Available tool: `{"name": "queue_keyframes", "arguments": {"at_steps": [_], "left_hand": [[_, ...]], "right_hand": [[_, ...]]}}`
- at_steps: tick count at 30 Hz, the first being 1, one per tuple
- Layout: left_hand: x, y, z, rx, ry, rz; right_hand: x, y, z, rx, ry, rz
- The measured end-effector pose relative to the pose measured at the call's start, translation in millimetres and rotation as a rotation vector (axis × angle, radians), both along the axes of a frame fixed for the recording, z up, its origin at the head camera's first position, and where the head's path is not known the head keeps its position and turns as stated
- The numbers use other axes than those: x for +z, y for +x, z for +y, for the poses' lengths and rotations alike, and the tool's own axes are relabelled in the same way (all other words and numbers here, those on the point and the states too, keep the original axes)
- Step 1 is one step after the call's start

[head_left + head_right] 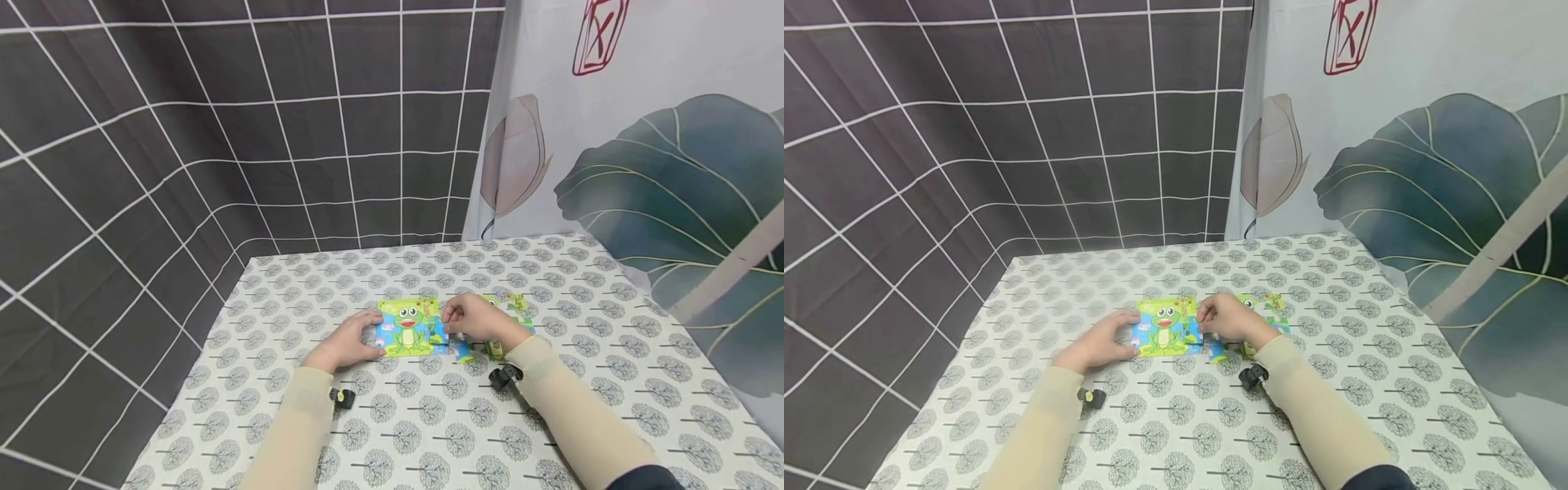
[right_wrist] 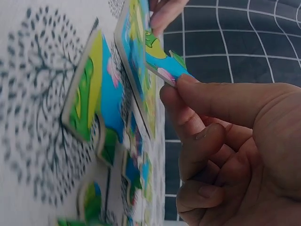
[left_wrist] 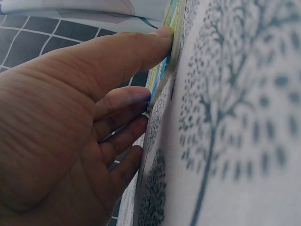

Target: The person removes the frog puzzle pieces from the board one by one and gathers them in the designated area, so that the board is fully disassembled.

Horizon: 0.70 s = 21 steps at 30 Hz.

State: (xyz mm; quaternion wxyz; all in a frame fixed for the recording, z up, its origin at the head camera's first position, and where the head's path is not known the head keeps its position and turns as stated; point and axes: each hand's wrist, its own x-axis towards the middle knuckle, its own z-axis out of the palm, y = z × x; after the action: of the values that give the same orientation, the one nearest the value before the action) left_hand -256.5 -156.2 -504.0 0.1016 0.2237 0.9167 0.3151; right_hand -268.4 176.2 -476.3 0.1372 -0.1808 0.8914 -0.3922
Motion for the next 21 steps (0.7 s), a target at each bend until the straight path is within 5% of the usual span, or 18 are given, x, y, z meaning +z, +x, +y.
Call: {"name": "queue_keyframes", "arguments": {"at_steps": [21], "left_hand": [[2.1, 0.1, 1.1, -0.006, -0.017, -0.001]], "right_hand": [[-0.6, 14.3, 67, -0.064, -0.012, 0.013]]}}
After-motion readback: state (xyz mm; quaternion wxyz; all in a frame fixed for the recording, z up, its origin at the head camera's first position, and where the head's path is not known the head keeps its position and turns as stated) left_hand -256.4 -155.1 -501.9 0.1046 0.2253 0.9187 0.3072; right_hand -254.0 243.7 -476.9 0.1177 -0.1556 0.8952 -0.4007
